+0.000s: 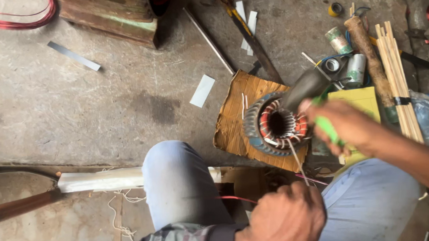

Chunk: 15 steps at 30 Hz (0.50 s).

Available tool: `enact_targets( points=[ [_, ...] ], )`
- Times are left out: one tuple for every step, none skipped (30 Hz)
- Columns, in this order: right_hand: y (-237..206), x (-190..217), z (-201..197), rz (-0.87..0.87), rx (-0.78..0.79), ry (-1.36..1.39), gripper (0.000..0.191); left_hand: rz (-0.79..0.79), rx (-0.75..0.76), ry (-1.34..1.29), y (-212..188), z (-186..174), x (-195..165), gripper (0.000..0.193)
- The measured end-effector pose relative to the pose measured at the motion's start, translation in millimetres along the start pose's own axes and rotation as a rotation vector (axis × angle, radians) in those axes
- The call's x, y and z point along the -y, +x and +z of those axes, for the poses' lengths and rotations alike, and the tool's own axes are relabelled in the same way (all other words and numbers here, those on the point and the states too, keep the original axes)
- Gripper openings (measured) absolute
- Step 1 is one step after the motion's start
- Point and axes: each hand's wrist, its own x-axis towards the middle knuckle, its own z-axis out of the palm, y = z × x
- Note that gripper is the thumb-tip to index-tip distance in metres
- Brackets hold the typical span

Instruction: The person sits on the floor working on a copper-wound motor stator resting on cardboard. They thread white string through the stator slots, pull it tight to bind the coil windings, use a screwdriver to help tuck and tighten the string, and at the end reach for a plastic bag of supplies.

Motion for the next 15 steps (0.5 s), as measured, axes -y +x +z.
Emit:
enact_targets(
  points=[
    [1,-1,-3,-0.099,-0.075,0.14,0.049,-0.007,-0.022,0.01,-1,-1,1,0.021],
    [0,-4,-3,-0.196,-0.158,0.277,0.048,-0.008,-0.047,0.015,-1,-2,2,0.02],
    [-1,-8,-2,-0.065,-0.071,0.194,0.046,-0.014,-0.075,0.025,-1,-2,1,0.02],
    [-3,-11,-2,0.066,0.019,0.112,0.044,-0.008,-0.08,0.015,-3,-3,1,0.019],
    [-6,-15,1,0.198,0.104,0.028,0.043,0.003,-0.087,0.002,-4,-2,1,0.018],
    [-6,-15,-1,0.133,0.063,0.04,0.044,0.013,-0.088,-0.012,-5,-2,0,0.018],
    [-7,-17,-2,0.076,0.025,0.059,0.046,0.006,-0.088,-0.021,-7,-1,-1,0.017],
    [-8,-18,-3,0.017,-0.019,0.074,0.048,0.003,-0.094,-0.032,-7,0,-3,0.016],
    [-6,-19,-2,-0.162,-0.09,0.151,0.049,-0.001,-0.107,-0.031,-7,0,-2,0.016],
    [-5,-21,-1,-0.338,-0.161,0.224,0.051,-0.011,-0.101,-0.033,-7,-1,-3,0.016],
    [-3,-23,-1,-0.511,-0.228,0.295,0.054,-0.024,-0.094,-0.038,-6,-2,-5,0.016],
    [-1,-24,-2,-0.3,-0.123,0.123,0.048,-0.038,-0.087,-0.035,-6,-3,-5,0.016],
    [2,-27,-3,-0.088,-0.023,-0.045,0.043,-0.025,-0.087,-0.037,-5,-5,-6,0.016],
    [4,-29,-5,0.126,0.075,-0.215,0.039,-0.01,-0.09,-0.042,-4,-6,-6,0.016],
    [5,-31,-7,0.09,0.03,-0.156,0.04,-0.001,-0.08,-0.051,-5,-8,-6,0.016]
  ],
)
